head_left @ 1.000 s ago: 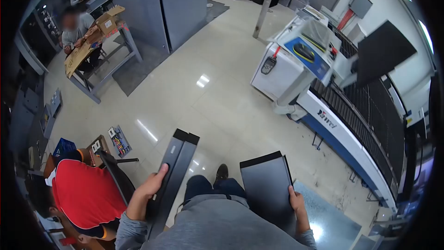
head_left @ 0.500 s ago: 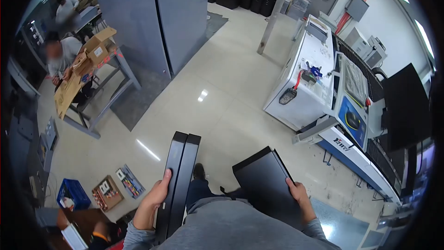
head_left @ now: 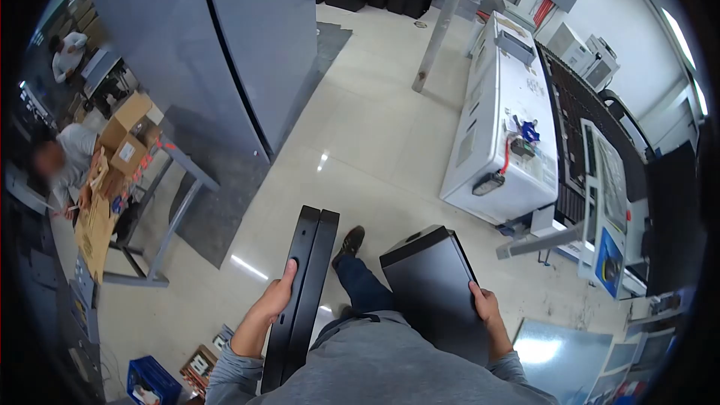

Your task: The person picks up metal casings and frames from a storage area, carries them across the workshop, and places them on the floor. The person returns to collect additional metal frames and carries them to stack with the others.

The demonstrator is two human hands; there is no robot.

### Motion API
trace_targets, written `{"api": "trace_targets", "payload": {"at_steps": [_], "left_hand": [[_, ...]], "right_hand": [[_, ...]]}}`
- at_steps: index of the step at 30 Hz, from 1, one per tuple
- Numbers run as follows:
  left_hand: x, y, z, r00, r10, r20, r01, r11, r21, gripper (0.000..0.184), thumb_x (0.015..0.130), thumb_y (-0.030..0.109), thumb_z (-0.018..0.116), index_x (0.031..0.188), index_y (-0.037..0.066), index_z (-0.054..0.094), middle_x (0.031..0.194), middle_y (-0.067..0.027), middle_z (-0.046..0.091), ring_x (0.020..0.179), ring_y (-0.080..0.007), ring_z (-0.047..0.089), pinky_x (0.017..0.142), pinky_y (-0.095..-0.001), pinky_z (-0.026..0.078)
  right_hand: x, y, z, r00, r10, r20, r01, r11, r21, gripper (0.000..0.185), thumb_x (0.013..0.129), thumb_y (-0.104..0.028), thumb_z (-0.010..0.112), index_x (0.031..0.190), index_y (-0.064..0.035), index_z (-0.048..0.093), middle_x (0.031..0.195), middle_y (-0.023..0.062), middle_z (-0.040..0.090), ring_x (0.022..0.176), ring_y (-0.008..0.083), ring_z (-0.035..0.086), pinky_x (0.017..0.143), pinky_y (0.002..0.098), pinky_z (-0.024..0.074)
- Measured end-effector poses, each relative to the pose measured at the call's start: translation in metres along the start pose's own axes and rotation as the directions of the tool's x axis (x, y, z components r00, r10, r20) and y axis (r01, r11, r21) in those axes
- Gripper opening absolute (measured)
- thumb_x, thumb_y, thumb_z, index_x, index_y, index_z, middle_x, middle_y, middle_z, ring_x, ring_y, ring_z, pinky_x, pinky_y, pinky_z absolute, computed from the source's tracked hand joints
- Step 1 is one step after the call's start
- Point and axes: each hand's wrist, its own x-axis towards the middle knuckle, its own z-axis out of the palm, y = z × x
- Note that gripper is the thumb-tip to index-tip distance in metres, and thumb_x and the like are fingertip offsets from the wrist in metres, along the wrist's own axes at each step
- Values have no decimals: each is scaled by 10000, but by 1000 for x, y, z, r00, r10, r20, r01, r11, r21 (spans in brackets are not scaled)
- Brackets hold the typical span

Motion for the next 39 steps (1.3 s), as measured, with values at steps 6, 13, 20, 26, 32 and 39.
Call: {"api": "trace_targets", "payload": {"at_steps": [6, 13, 20, 26, 32, 39], "left_hand": [[114, 112, -45, 999, -1, -44, 6, 994, 110, 922, 888, 718, 356, 1230, -121, 528, 1158, -188, 622, 1023, -223, 625, 880, -302, 486], [209, 275, -80, 996, 88, 6, -88, 983, 161, 1026, 848, 767, 366, 1216, -180, 507, 1213, -255, 582, 1146, -282, 557, 972, -329, 416], [288, 464, -77, 979, 156, 134, -171, 979, 112, 919, 866, 737, 384, 1236, -90, 541, 1130, -185, 634, 1009, -242, 624, 894, -329, 480], [382, 605, -97, 931, 203, 302, -234, 970, 71, 932, 894, 723, 318, 1222, -121, 540, 1167, -203, 620, 1080, -245, 606, 934, -332, 464], [523, 712, -102, 883, 223, 414, -278, 958, 77, 964, 880, 744, 311, 1331, -98, 443, 1319, -227, 516, 1203, -272, 520, 1008, -344, 404], [616, 879, -65, 842, 174, 510, -284, 948, 146, 889, 872, 752, 315, 1207, -23, 595, 1090, -167, 651, 1000, -220, 627, 892, -327, 479]], "right_hand": [[88, -146, 27, 997, 52, 56, -48, 997, -57, 660, 809, -605, 612, 834, 49, 694, 753, 116, 655, 744, 182, 604, 709, 315, 467], [167, -240, 25, 982, 144, 122, -155, 984, 83, 721, 745, -667, 625, 789, 50, 683, 715, 137, 640, 737, 235, 616, 724, 338, 468], [232, -335, 42, 991, 123, 56, -132, 974, 187, 592, 815, -555, 653, 796, 36, 664, 697, 35, 572, 665, 133, 497, 648, 284, 428], [318, -441, 57, 987, 161, 7, -159, 965, 207, 743, 799, -624, 604, 970, 96, 672, 878, 194, 663, 872, 260, 620, 807, 341, 466], [363, -585, 39, 988, 136, -70, -120, 973, 200, 697, 908, -521, 531, 1199, 111, 562, 1170, 240, 615, 1137, 304, 562, 974, 344, 411], [469, -649, 53, 960, 221, -169, -173, 950, 261, 732, 868, -564, 564, 1139, 114, 601, 1128, 277, 627, 1136, 329, 575, 971, 367, 419]]}}
